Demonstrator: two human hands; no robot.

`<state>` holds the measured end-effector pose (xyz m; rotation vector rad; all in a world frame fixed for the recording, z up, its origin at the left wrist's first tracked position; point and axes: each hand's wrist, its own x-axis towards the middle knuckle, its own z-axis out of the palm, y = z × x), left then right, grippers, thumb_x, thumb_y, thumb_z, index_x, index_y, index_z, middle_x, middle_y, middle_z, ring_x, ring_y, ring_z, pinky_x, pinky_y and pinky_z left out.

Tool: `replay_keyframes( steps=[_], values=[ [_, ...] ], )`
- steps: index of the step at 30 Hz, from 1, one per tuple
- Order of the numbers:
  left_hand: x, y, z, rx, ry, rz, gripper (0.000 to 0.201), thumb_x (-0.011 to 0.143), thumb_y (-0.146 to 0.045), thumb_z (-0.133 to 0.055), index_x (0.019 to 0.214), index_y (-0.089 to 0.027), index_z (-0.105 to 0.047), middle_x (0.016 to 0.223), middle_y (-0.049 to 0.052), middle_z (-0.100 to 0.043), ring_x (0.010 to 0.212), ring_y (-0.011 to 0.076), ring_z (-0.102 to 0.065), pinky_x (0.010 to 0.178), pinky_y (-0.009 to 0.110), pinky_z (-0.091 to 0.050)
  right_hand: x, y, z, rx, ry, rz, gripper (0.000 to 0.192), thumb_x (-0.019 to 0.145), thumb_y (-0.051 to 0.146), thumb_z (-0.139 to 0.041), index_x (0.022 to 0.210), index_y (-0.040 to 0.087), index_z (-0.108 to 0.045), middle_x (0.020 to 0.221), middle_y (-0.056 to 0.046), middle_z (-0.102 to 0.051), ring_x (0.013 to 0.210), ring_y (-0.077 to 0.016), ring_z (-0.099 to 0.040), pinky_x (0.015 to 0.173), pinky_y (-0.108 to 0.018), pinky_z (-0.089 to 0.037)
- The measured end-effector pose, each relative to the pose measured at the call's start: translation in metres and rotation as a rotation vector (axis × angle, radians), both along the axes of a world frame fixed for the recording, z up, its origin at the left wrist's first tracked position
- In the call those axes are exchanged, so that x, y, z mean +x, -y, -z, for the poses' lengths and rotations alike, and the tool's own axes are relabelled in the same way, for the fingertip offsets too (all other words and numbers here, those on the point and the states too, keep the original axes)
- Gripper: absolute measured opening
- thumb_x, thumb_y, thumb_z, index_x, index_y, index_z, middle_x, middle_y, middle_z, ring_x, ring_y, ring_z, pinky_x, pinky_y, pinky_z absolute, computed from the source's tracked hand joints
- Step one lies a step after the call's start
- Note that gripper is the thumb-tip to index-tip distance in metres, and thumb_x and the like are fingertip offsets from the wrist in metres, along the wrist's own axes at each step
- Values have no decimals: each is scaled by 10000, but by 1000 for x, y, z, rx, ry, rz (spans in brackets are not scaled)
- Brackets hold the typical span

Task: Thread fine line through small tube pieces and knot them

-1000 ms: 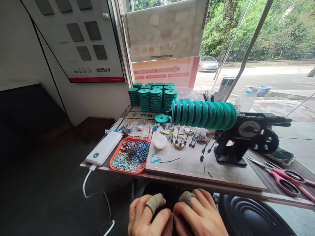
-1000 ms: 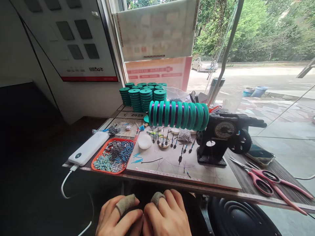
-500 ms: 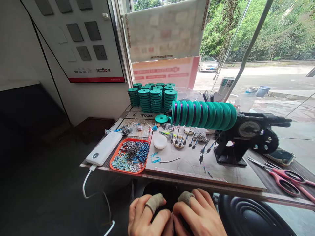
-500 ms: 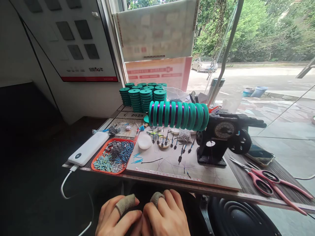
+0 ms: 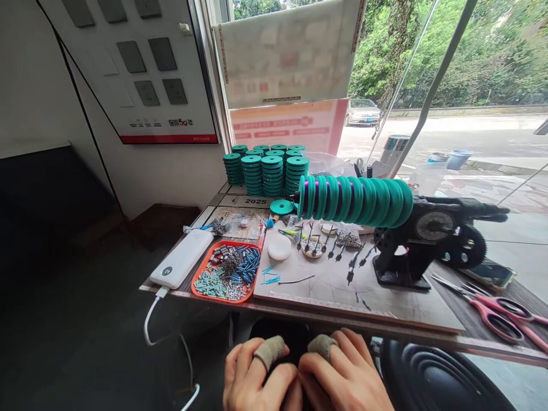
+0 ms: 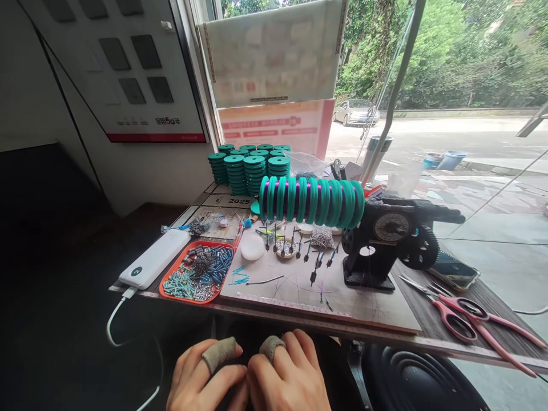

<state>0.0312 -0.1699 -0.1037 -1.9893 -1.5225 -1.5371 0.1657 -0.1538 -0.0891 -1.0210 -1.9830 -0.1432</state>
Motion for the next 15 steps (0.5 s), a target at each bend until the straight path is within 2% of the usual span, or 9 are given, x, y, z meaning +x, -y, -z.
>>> replay_keyframes(
  steps=[6,11,15],
  values=[
    [-3,-10,-3,-25,11,54,245,811,-167,-536,593,-236,-623,694,-6,-688,745,190,-545,750,340,-397,11,-12,-10,-38,-2,-36,343,983,303,-307,866,241,-623,701,31,-655,637,-138,-601,893,-314,-336],
    [-2,-11,-6,-74,11,46,235,796,-170,-539,587,-243,-618,721,-5,-698,758,199,-549,754,353,-388,19,-18,-15,-89,73,-112,285,953,231,-381,758,252,-587,650,48,-629,629,-151,-578,861,-323,-354],
    [0,-12,-8,-75,-52,28,253,813,-201,-515,586,-244,-616,753,7,-703,762,212,-552,762,373,-381,16,-17,-12,-39,47,-42,382,961,218,-337,660,242,-572,553,32,-567,584,-165,-519,829,-322,-359]
  ],
)
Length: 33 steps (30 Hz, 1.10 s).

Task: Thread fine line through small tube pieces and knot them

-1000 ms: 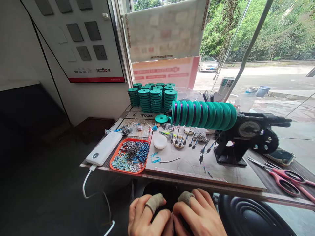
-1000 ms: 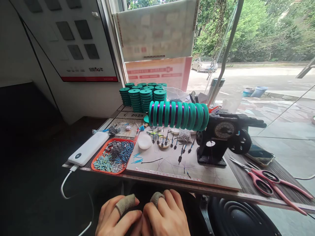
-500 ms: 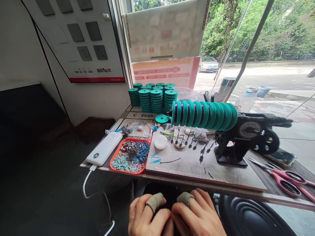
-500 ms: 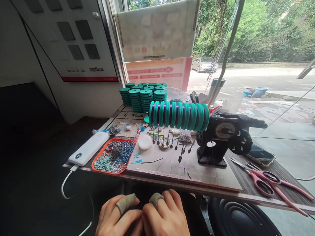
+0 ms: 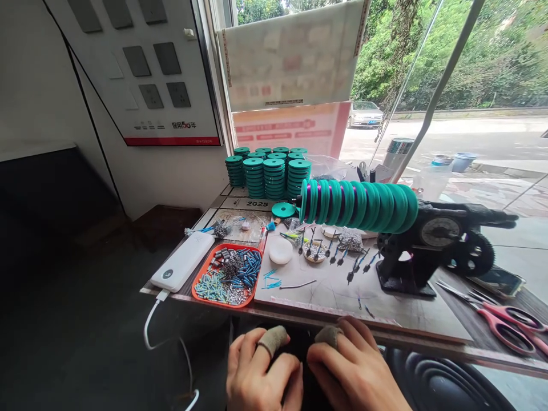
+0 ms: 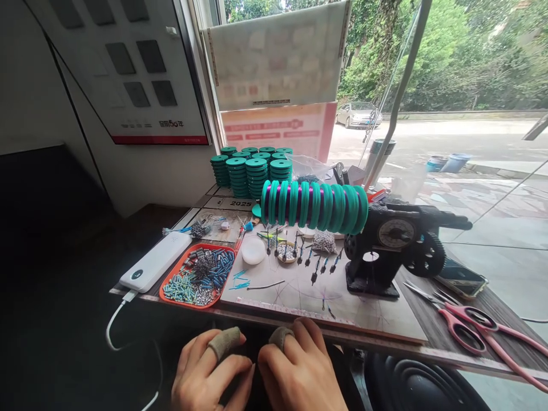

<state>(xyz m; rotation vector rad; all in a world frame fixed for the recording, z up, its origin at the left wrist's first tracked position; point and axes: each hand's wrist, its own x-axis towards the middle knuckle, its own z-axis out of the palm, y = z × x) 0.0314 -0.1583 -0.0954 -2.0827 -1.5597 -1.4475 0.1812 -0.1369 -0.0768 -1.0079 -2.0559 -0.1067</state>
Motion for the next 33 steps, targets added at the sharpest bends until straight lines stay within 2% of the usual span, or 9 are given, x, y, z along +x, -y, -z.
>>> replay_keyframes(
  steps=[4,10,14,19,21,24,27,30,33],
  values=[
    [1,-3,-4,-11,-51,6,284,833,-226,-481,581,-245,-612,752,12,-705,766,219,-557,767,375,-377,-5,1,2,3,3,2,444,976,243,-298,621,237,-565,553,27,-560,578,-158,-499,824,-312,-354],
    [0,-6,-7,-38,-2,24,254,823,-189,-501,600,-242,-612,752,8,-702,777,218,-560,773,383,-372,3,-7,1,-15,-75,-35,366,981,332,-310,817,251,-627,689,27,-635,710,-157,-574,984,-350,-286],
    [0,-9,-8,-39,-39,35,254,818,-186,-498,593,-232,-609,778,17,-704,801,228,-555,783,402,-361,8,-10,-5,-61,40,-99,314,964,235,-361,734,241,-575,614,43,-576,661,-150,-549,974,-365,-325],
    [5,-14,-10,-44,-117,34,286,823,-158,-459,588,-232,-603,779,27,-702,815,238,-562,807,424,-342,4,-11,-5,-28,26,-42,387,971,211,-312,667,234,-551,587,29,-549,641,-161,-525,927,-370,-365],
    [4,-16,-13,-81,-118,41,248,814,-169,-481,622,-241,-620,764,18,-700,817,239,-571,808,422,-346,4,-12,-4,-31,8,-51,367,967,210,-332,680,234,-559,589,34,-552,635,-156,-527,916,-357,-370],
    [-1,-18,-19,-192,-108,72,64,755,-250,-605,757,-264,-668,760,3,-692,801,237,-588,769,393,-387,7,-14,-1,-32,-30,-56,317,959,212,-366,716,238,-569,592,39,-557,624,-151,-525,890,-353,-382],
    [-7,-18,-22,-283,-123,147,49,709,-255,-679,753,-271,-665,769,-9,-689,785,224,-598,721,363,-421,9,-14,1,-20,-70,-32,330,964,219,-349,709,237,-557,589,37,-555,628,-154,-520,904,-362,-367],
    [-8,-17,-19,-323,-99,191,76,746,-210,-636,686,-258,-638,752,-11,-676,783,218,-590,723,371,-418,9,-12,0,-34,16,-64,312,955,201,-368,708,231,-557,607,35,-568,650,-155,-536,923,-353,-360],
    [-6,-16,-12,-323,-21,180,131,779,-208,-578,669,-257,-630,753,-3,-658,802,226,-568,740,401,-400,10,-12,-1,-26,45,-64,316,948,182,-366,697,230,-552,600,31,-562,650,-157,-540,912,-351,-376]
  ],
)
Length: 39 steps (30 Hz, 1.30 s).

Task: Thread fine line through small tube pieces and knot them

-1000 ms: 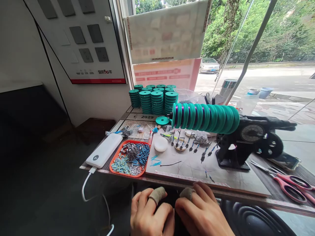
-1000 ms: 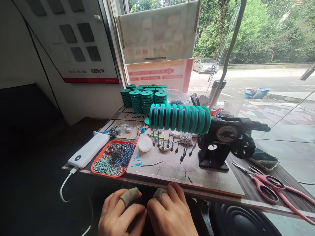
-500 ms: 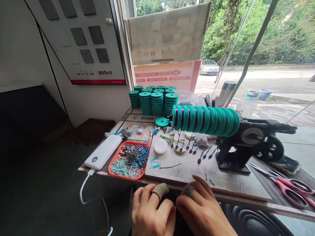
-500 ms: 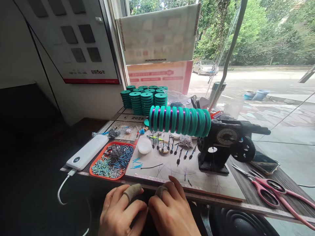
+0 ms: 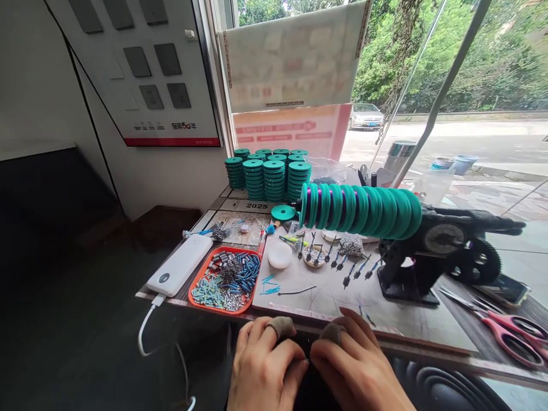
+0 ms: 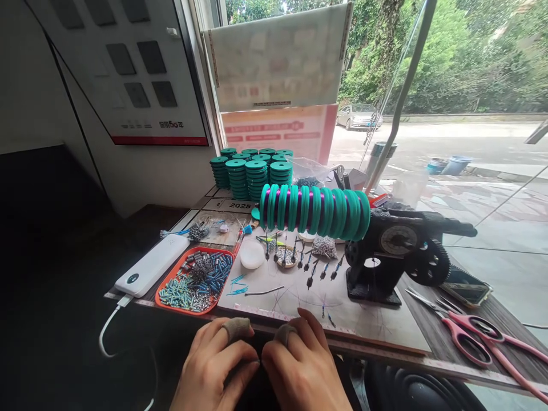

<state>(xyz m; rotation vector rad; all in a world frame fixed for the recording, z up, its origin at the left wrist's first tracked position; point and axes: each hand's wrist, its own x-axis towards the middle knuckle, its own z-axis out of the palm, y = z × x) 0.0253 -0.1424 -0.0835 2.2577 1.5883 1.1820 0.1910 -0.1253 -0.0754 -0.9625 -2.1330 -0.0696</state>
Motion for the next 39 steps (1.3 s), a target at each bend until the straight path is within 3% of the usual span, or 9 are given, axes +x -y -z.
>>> replay_keyframes(
  steps=[11,18,22,26,29,32,39],
  values=[
    [1,-1,3,-14,117,26,165,676,-114,-659,666,-278,-646,775,-24,-657,835,218,-551,732,374,-413,2,-1,-2,-65,-42,-42,219,916,152,-415,758,232,-544,617,37,-570,609,-140,-559,836,-331,-452],
    [-3,-1,-3,-89,23,16,279,554,-148,-779,760,-314,-690,793,-17,-673,870,259,-570,779,418,-430,0,-2,0,0,-29,7,248,932,169,-391,753,230,-552,609,34,-571,642,-156,-556,863,-339,-419],
    [-6,-4,-6,-48,-45,91,125,673,-201,-702,744,-301,-683,744,-27,-667,767,211,-577,757,398,-429,-1,-1,2,27,-8,14,302,957,195,-357,729,228,-551,598,32,-563,645,-160,-540,905,-346,-377],
    [-8,-7,-17,-41,-88,129,118,681,-153,-683,677,-270,-668,689,-21,-653,719,198,-578,709,376,-454,-3,1,1,13,8,5,374,984,222,-292,717,229,-554,589,35,-547,641,-147,-541,956,-321,-324],
    [-8,-9,-31,-94,-146,191,154,661,-119,-713,704,-265,-686,698,-18,-669,723,198,-602,698,366,-488,-4,2,-1,4,-15,10,383,988,234,-286,715,231,-554,587,41,-546,642,-141,-545,967,-305,-309],
    [-6,-9,-40,-162,-180,173,159,641,-84,-729,680,-236,-703,698,6,-677,730,215,-611,698,399,-506,-4,2,-1,-2,-37,12,386,989,244,-286,705,232,-547,584,45,-545,637,-138,-545,969,-298,-305],
    [-3,-8,-43,-207,-181,177,139,637,-51,-726,650,-189,-711,717,37,-689,749,239,-613,709,456,-515,-6,2,-1,-6,-25,5,368,983,232,-302,708,231,-546,591,42,-550,644,-142,-547,961,-293,-308]
  ],
)
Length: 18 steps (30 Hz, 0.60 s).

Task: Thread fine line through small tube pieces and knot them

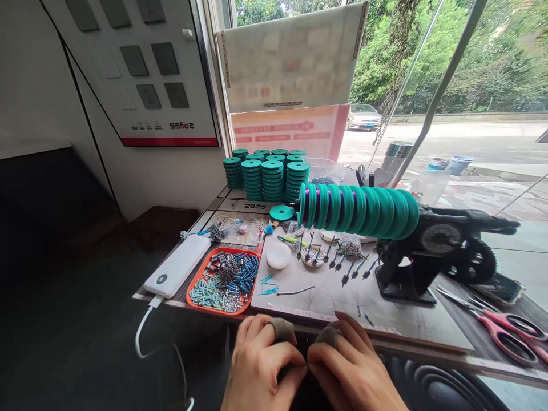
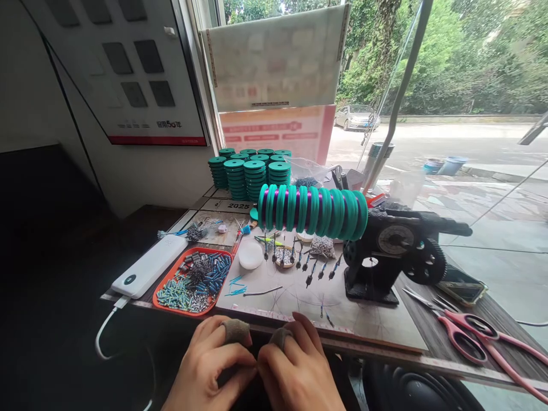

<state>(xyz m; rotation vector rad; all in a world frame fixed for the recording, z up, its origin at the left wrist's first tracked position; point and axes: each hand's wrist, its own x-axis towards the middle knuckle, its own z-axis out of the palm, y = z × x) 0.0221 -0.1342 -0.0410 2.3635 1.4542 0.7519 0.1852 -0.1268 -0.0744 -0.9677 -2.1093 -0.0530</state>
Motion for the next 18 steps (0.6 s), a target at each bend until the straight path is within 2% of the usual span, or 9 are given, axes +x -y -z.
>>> replay_keyframes(
  steps=[18],
  values=[
    [0,-2,4,33,9,-1,152,610,-47,-752,599,-184,-690,718,32,-685,745,234,-609,675,416,-508,-2,1,0,11,3,9,369,974,207,-302,674,233,-515,566,46,-535,609,-140,-540,944,-286,-318]
  ],
)
